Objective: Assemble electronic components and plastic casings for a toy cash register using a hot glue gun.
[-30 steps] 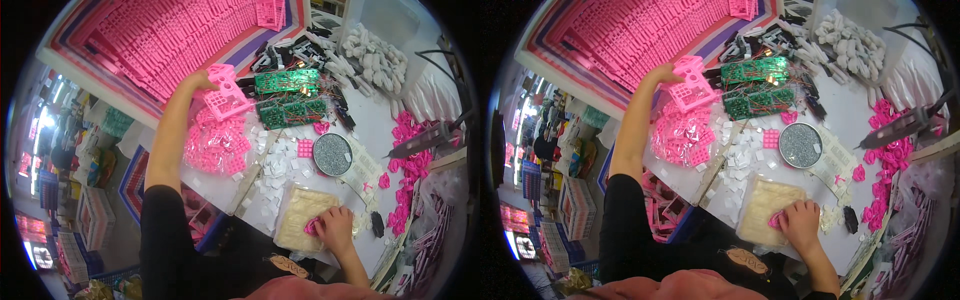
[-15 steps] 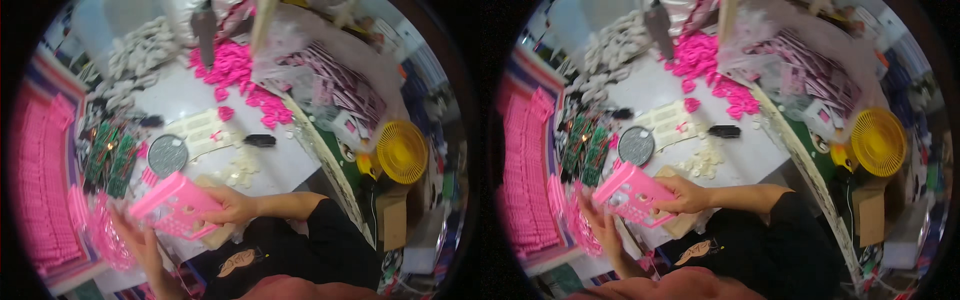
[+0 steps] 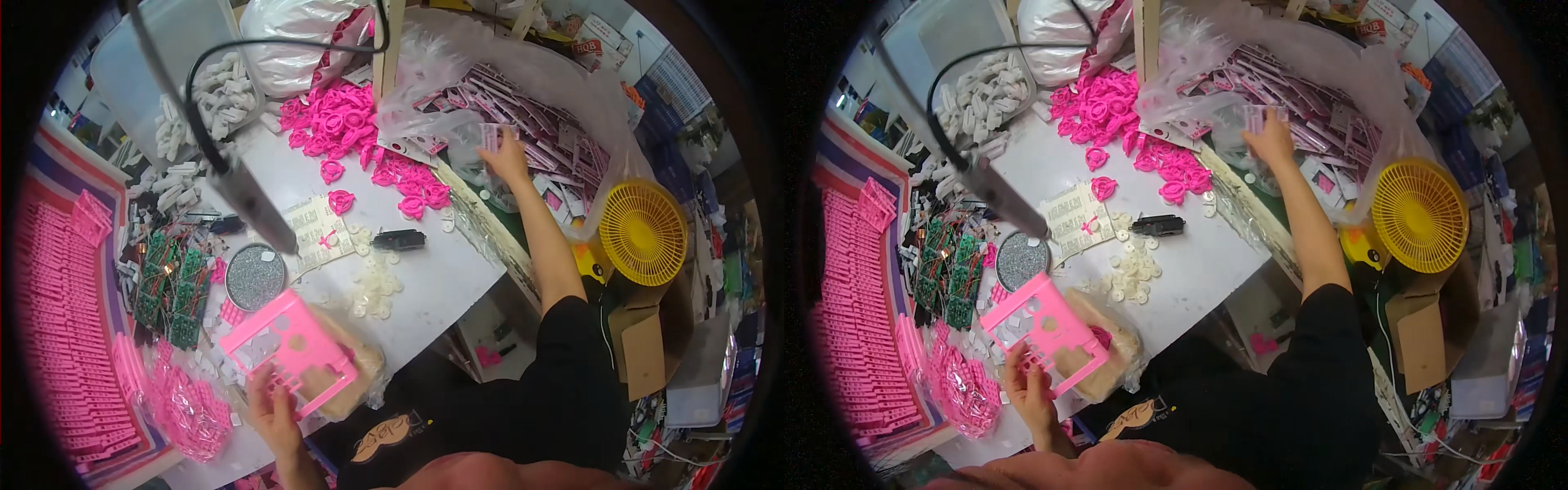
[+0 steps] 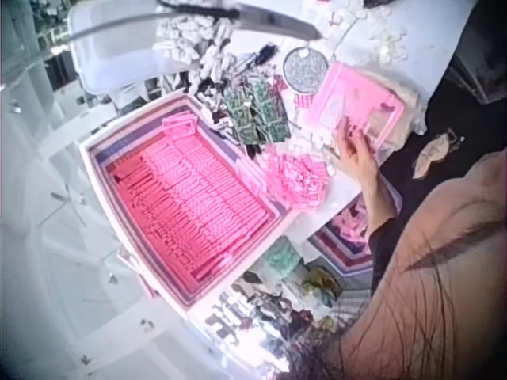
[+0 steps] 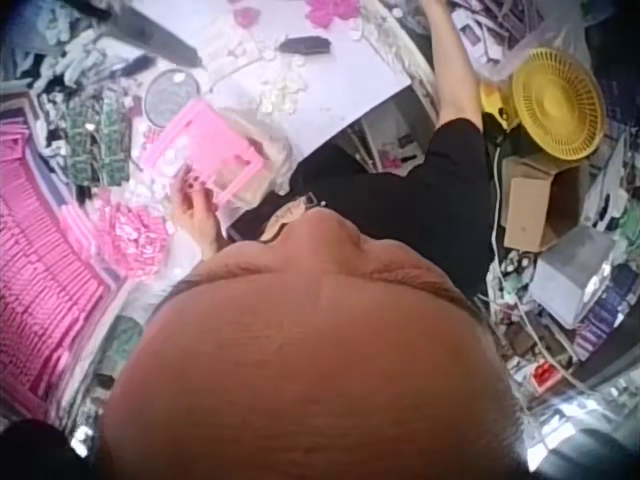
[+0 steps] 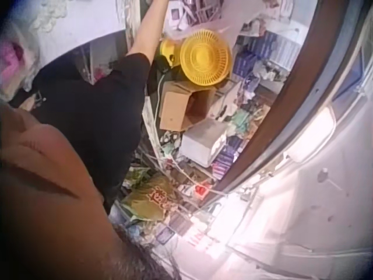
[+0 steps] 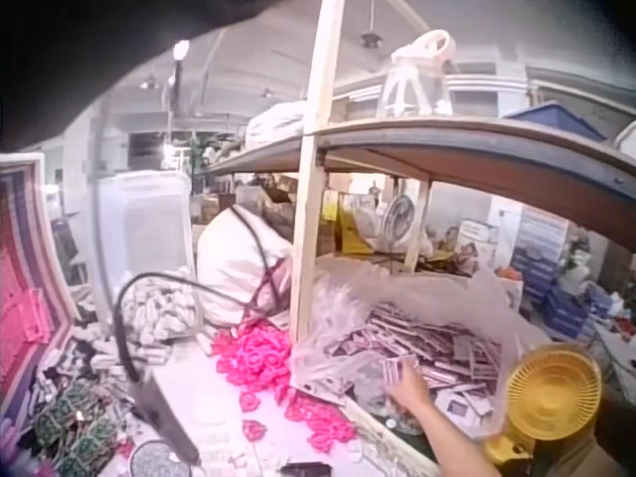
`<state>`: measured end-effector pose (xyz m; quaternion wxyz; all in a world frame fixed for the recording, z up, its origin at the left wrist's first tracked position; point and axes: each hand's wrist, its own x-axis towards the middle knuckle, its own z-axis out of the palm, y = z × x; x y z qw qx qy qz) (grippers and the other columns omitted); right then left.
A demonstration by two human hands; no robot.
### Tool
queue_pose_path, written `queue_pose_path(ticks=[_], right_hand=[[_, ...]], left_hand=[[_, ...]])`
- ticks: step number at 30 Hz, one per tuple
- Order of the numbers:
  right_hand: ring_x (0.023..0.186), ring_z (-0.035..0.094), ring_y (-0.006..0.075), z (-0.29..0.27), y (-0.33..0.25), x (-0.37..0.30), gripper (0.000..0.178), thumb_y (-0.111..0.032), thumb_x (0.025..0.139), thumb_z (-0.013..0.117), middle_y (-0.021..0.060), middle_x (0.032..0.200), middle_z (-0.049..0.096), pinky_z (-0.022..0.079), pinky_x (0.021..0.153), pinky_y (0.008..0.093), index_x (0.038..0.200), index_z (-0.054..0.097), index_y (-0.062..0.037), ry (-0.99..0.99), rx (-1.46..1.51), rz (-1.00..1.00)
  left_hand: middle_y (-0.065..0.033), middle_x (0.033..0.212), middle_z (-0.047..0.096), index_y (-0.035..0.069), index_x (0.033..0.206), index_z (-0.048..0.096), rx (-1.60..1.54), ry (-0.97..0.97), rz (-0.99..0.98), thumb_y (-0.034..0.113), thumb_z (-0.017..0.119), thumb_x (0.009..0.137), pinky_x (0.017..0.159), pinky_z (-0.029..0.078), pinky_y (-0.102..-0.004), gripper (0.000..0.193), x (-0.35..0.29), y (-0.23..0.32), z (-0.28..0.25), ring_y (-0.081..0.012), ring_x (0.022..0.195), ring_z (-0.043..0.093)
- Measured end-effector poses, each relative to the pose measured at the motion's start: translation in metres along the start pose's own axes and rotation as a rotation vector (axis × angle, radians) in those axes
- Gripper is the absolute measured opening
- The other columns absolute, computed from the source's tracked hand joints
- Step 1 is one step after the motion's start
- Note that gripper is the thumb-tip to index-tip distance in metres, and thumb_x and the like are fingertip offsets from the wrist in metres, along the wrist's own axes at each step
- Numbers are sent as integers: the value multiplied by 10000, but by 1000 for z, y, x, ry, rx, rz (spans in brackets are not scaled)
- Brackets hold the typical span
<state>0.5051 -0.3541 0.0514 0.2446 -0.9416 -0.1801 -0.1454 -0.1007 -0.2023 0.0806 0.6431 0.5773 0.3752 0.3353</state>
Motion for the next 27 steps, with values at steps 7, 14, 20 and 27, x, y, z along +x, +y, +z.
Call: queue_pose_path(ticks=[7,14,20,27], right_hand=[[1078,566,160,-62,-109,-130,589,-49,838,723,86,1289,587,456,940,313,1380,500,8,-6,1056,-345],[1025,544,277,-90,-213,-281,613,-232,654,867,62,1172,599,462,852,413,1191,657,-21,-640,761,-1527],[1135,533,245,-55,-206,-291,767,-210,810,809,115,1303,546,476,941,386,1423,408,16,-1062,1105,-488],[1133,551,154,-45,-220,-340,581,-137,938,681,114,1254,566,462,988,330,1404,371,18,-1420,1440,-113]], left_hand=[[-105,1278,556,2,1284,554,-234,-21,-146,239,545,1006,925,520,-387,365,-12,-10,14,-220,1122,569],[-75,1109,600,21,1123,598,-202,-73,-156,288,542,1025,856,474,-319,291,-4,-16,46,-163,1008,567],[-65,1164,569,40,1240,495,-470,-11,-223,233,508,1045,927,451,-339,276,-14,-6,24,-160,1066,554],[-97,1190,538,-36,1526,253,714,391,405,190,514,999,951,394,-316,630,0,-34,21,-192,1046,534]])
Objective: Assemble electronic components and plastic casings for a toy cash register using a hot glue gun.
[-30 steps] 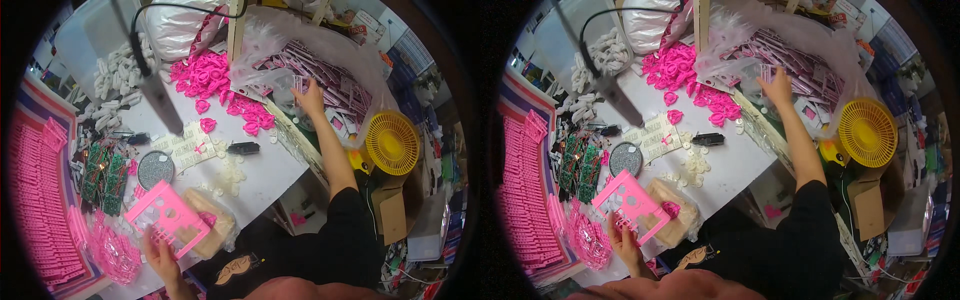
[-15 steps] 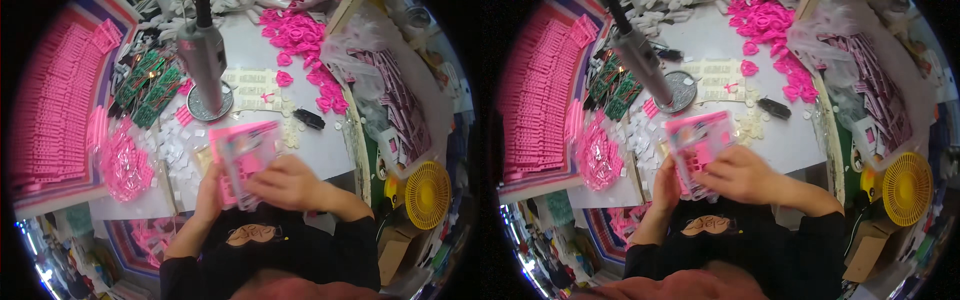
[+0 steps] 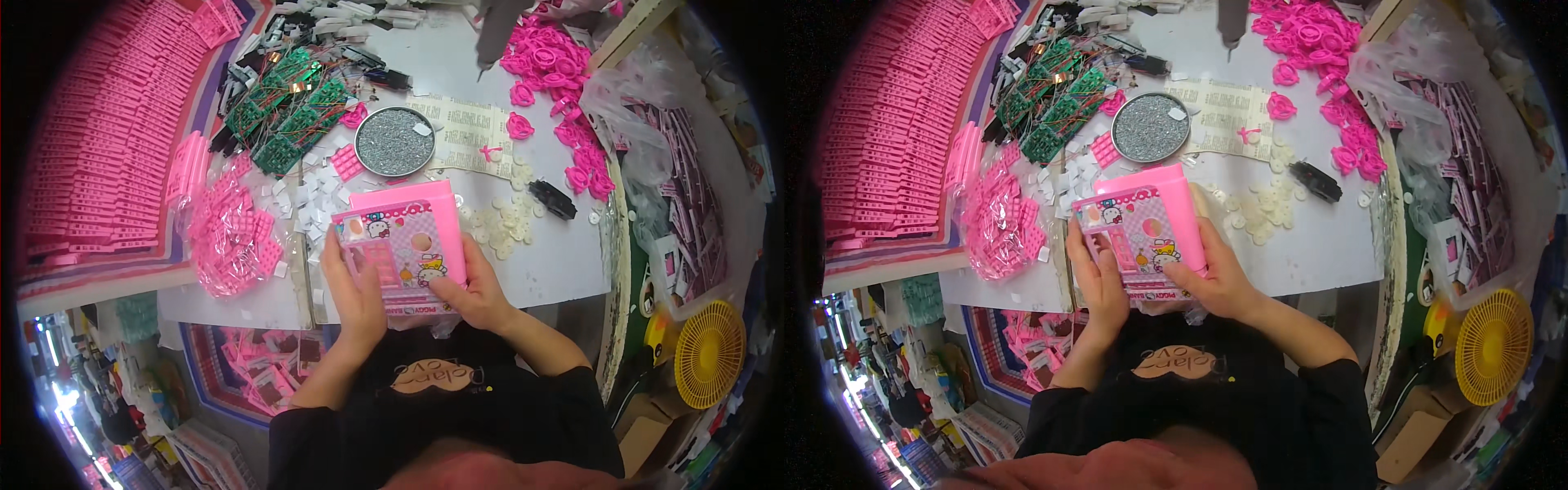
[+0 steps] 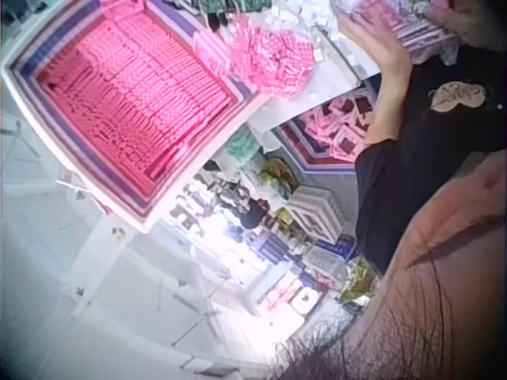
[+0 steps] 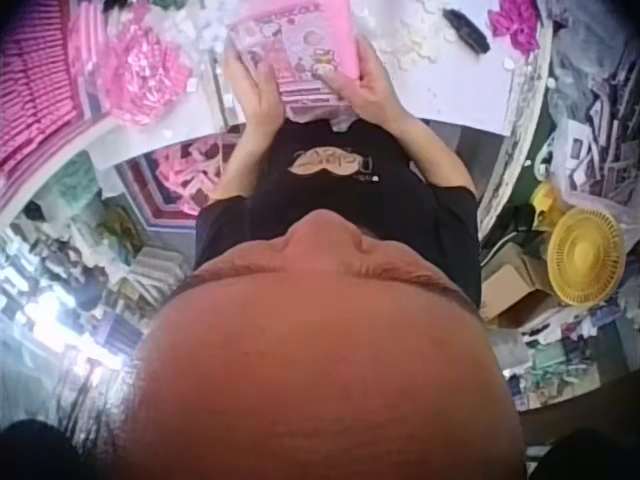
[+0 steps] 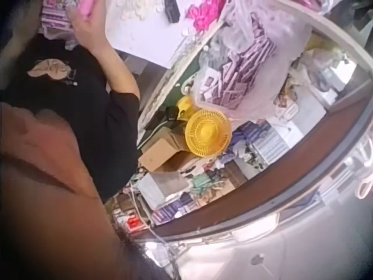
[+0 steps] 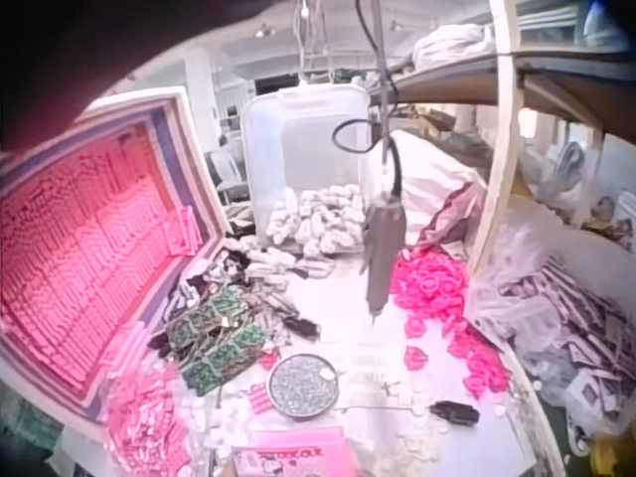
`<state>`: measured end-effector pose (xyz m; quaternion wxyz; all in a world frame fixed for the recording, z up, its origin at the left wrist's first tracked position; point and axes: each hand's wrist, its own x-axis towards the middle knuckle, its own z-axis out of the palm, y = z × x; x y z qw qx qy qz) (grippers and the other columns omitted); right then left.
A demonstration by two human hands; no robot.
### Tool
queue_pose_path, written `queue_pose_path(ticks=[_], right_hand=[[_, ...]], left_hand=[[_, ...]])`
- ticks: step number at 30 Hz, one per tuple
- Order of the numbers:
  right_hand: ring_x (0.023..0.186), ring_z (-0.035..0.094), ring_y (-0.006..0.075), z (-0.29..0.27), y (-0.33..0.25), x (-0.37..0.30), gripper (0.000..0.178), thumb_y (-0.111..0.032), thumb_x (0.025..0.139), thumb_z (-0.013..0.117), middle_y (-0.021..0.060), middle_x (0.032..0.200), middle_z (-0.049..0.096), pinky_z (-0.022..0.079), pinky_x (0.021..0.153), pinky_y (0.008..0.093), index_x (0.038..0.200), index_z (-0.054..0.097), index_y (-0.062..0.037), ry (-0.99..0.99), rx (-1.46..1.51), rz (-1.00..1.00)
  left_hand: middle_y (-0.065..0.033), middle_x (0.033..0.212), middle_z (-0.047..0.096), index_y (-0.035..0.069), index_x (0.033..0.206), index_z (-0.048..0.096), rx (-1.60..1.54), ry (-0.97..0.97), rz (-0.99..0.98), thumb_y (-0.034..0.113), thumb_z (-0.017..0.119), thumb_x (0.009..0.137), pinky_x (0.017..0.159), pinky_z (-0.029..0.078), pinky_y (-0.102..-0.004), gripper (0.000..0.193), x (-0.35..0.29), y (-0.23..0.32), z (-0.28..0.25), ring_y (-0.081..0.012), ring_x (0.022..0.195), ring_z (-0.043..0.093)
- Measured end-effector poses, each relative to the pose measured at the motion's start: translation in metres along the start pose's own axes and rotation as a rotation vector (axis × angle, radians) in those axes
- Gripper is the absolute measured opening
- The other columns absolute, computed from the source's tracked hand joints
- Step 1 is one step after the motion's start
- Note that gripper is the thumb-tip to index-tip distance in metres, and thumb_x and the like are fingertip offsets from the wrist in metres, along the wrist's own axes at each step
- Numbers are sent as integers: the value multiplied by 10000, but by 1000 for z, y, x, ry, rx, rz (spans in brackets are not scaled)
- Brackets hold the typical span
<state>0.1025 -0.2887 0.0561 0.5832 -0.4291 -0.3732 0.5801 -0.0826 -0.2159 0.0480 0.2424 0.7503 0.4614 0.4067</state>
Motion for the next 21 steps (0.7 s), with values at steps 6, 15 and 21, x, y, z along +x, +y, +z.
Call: queue_pose_path(ticks=[6,15,21], right_hand=[[1133,562,252,7,8,-8,630,-237,929,694,182,1235,561,449,978,381,1397,376,41,-4,-211,-112],[1160,540,353,10,1,-11,687,-270,906,713,233,1263,519,418,1009,413,1393,366,68,-50,-312,-64],[1207,501,334,6,-4,-3,711,-211,877,733,218,1297,496,408,1030,414,1419,351,48,-153,-347,-36]], left_hand=[[-112,994,433,-102,1539,150,-149,-166,-209,62,784,701,871,412,-366,1064,-4,7,-5,-245,895,459],[-92,947,425,-86,1553,135,-209,-226,-286,71,793,716,861,409,-356,1076,-17,-3,-9,-224,862,447],[-129,1006,437,-80,1556,118,-101,-261,-294,120,813,738,908,420,-375,1092,-15,5,-16,-267,931,481]])
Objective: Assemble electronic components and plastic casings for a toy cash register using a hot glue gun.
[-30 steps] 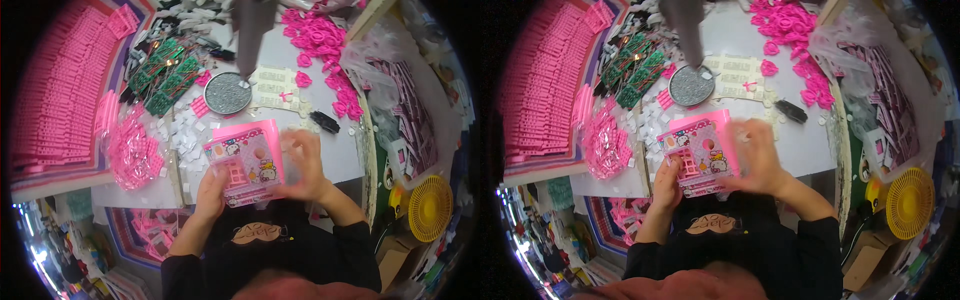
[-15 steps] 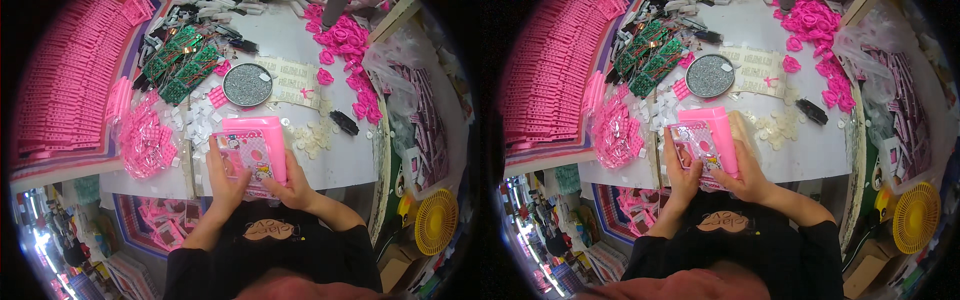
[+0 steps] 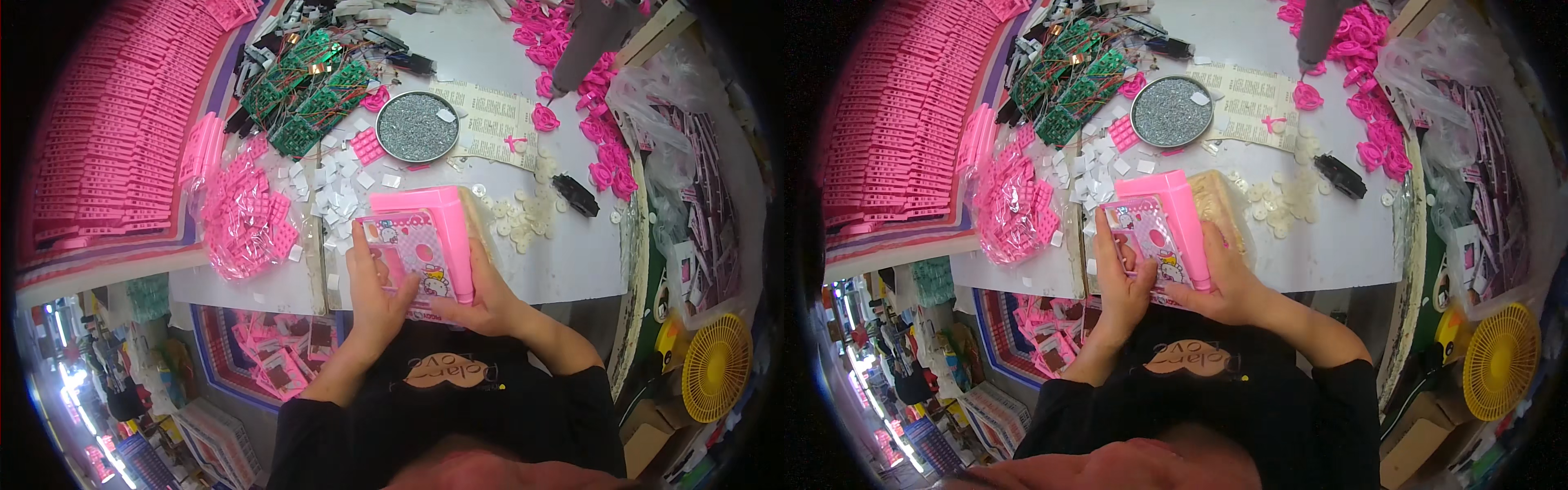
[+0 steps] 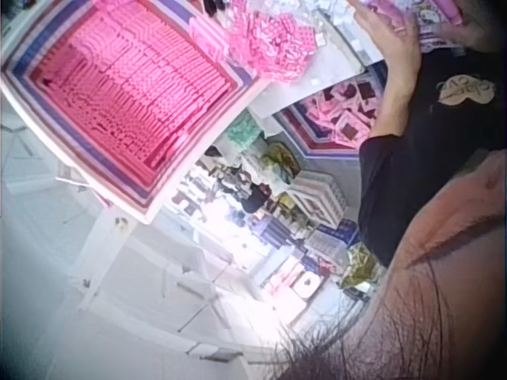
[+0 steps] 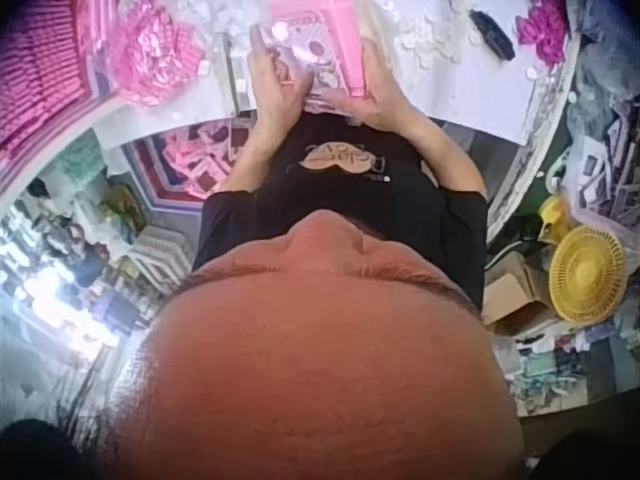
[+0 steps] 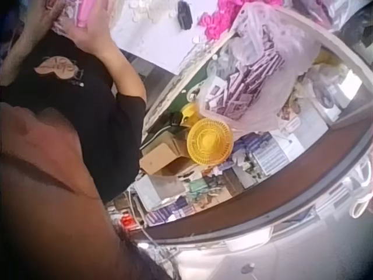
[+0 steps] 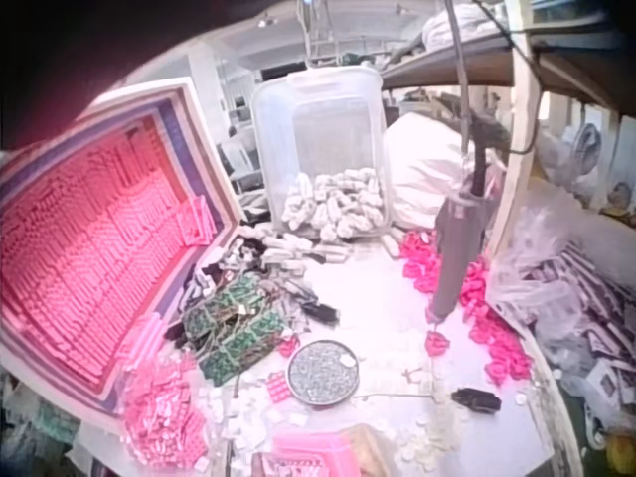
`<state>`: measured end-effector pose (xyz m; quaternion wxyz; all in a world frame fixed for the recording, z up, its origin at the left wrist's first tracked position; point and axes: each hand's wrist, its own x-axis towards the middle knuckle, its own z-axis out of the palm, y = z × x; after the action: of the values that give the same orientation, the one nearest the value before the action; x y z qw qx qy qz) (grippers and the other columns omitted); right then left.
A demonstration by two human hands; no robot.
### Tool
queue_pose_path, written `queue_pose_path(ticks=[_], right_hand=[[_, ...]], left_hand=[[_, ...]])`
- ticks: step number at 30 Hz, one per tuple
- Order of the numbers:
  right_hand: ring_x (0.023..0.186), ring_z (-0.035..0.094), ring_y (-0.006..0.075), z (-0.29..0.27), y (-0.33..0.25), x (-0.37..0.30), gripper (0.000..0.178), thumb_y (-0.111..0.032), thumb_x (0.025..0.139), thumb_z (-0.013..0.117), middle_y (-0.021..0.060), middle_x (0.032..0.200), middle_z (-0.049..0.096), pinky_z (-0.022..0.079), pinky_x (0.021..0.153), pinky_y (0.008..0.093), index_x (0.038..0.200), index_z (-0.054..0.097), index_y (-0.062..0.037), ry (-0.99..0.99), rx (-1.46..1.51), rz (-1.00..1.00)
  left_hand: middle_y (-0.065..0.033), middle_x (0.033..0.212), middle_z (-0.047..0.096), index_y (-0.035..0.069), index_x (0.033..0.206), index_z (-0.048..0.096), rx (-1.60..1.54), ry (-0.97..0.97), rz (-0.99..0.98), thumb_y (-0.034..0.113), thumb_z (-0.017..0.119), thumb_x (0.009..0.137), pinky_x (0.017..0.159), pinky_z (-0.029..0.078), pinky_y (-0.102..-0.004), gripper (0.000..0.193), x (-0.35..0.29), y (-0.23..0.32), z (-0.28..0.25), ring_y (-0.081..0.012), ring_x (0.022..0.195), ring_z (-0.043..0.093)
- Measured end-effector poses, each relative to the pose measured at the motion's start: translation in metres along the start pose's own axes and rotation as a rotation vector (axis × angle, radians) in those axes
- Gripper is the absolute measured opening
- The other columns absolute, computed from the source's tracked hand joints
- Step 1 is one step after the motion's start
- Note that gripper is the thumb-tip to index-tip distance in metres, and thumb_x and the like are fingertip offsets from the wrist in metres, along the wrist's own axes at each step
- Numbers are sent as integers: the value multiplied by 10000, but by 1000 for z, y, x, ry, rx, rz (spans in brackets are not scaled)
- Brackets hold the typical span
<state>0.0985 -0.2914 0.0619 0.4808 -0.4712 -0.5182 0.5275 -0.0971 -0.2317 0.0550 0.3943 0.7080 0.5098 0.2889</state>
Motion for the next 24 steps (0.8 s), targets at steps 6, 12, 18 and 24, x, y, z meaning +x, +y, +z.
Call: queue_pose_path(ticks=[6,12,18,24], right_hand=[[1264,462,234,-10,12,2,789,-122,872,720,146,1340,475,388,1082,388,1493,254,21,-129,200,3],[1259,532,209,-13,-20,13,791,2,861,723,127,1402,490,468,1047,361,1506,265,-1,-121,358,251],[1193,600,174,-12,7,3,769,76,795,749,125,1350,580,494,1019,336,1463,373,23,-67,559,325],[1260,560,216,-13,5,-4,734,87,866,673,157,1403,534,488,1045,364,1496,303,13,-46,599,271]], left_hand=[[-199,1219,506,-54,1515,229,74,12,101,180,786,814,944,464,-380,926,10,8,-6,-264,1113,552],[-64,996,638,-7,1313,446,-840,116,-305,139,544,1019,725,514,-228,343,37,-18,-17,-88,812,625],[-46,982,651,11,1222,493,-745,191,-87,141,482,1051,708,507,-206,214,39,-12,-16,-47,799,614],[-58,1043,651,5,1228,491,-805,230,-12,152,475,1057,762,520,-233,227,40,-4,-13,-63,863,619]])
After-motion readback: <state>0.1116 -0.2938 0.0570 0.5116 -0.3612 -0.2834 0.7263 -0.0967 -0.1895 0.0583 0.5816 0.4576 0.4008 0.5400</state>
